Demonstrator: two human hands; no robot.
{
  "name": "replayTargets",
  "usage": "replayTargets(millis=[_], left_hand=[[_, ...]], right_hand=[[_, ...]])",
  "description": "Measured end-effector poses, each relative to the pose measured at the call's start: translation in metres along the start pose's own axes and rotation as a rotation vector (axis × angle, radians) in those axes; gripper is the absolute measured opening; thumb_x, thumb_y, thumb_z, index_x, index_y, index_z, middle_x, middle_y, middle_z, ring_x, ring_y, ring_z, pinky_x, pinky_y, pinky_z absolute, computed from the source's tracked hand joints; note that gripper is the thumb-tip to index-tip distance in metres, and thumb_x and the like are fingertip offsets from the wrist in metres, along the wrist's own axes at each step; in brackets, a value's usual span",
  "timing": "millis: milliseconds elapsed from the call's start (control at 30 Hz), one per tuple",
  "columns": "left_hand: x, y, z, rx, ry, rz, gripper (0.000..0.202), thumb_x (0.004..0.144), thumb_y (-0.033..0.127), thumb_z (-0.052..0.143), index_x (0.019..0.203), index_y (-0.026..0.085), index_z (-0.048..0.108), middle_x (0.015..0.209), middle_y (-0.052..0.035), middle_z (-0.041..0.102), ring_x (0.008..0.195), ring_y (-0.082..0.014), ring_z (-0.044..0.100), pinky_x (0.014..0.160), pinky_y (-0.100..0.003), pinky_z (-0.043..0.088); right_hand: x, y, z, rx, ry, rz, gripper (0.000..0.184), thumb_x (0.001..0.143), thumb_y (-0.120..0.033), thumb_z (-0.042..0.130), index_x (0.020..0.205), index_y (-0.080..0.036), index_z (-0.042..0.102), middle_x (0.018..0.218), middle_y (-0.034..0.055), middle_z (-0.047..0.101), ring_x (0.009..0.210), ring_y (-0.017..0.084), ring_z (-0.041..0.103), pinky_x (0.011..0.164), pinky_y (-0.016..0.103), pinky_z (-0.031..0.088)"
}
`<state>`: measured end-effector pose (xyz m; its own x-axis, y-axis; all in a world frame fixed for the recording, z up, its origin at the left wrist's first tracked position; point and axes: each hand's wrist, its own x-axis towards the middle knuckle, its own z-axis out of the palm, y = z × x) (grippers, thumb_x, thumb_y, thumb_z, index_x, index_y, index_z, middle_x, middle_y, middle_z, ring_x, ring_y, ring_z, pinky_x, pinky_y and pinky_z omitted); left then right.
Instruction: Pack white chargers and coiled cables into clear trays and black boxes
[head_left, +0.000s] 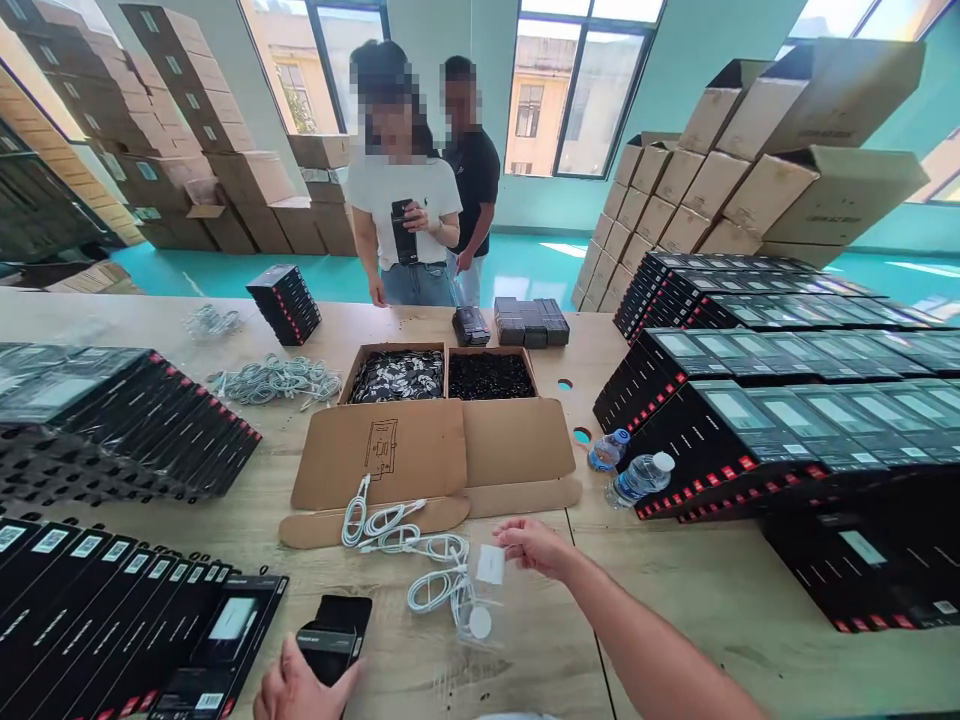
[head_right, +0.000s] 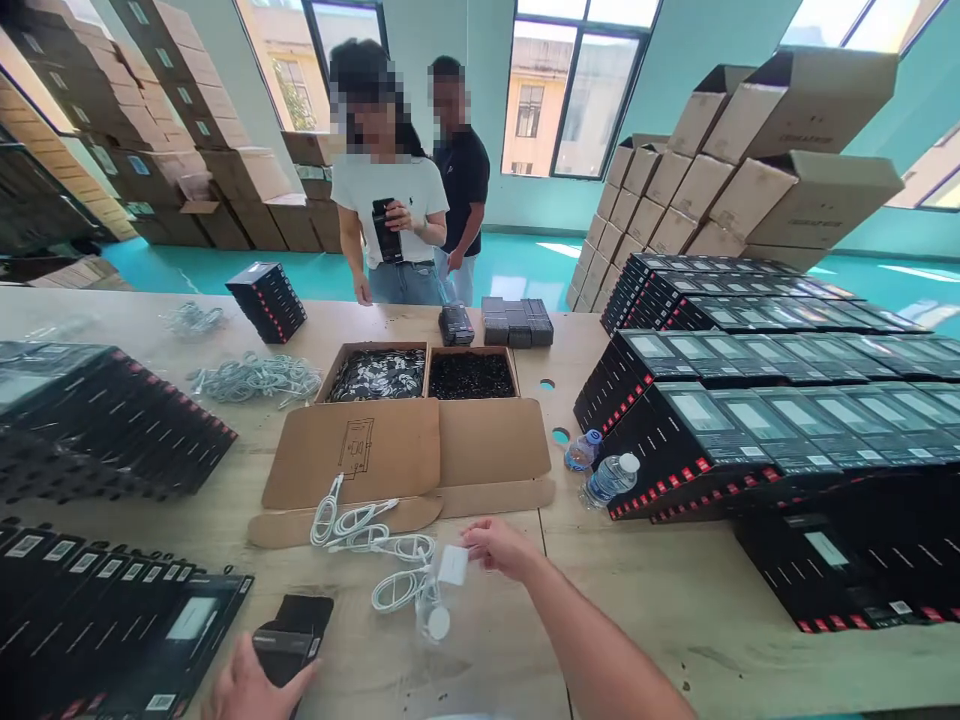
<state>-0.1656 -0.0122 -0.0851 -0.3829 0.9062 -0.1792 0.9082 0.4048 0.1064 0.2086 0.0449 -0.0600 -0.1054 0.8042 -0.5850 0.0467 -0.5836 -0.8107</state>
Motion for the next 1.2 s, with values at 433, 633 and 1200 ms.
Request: replayTargets(millis=[433,633,1200], left_hand=[[-0.007,0.057,0.01,-0.168,0.034,0.576,0.046,0.094,0.029,0.043,0.138,0.019,0.053,0.147,-0.0167,0.054,0.137,-0.0327,0.049,0.112,-0.048,0.04],[-0.007,0.109,0.03,-0.204,-0.216,0.622,0.048,0.08,0.01,0.05,0.126,0.018,0.06,0.135,-0.0142,0.064,0.131,-0.0311,0.053,0.111,-0.047,0.037],[-0.029,0.082,0.004,-1.087,-0.604,-0.087,0.059,0.047,0.061,0.084,0.079,0.022,0.053,0.071,-0.0036,0.067,0.075,-0.0271,0.071,0.047,-0.027,0.042]], right_hand=[[0.012,0.0,0.075,-0.99,0.148,-0.257,0.016,0.076,-0.017,0.074,0.091,-0.021,0.075,0.11,0.0111,0.07,0.114,0.03,0.058,0.1,0.04,0.039],[0.014,0.001,0.072,-1.133,0.156,-0.259,0.022,0.081,-0.023,0.073,0.104,-0.021,0.075,0.111,0.012,0.072,0.116,0.029,0.059,0.099,0.039,0.039],[-0.042,0.048,0.062,-1.217,0.248,0.16,0.023,0.081,-0.007,0.065,0.092,-0.016,0.083,0.094,0.0175,0.081,0.093,0.031,0.078,0.073,0.031,0.056]])
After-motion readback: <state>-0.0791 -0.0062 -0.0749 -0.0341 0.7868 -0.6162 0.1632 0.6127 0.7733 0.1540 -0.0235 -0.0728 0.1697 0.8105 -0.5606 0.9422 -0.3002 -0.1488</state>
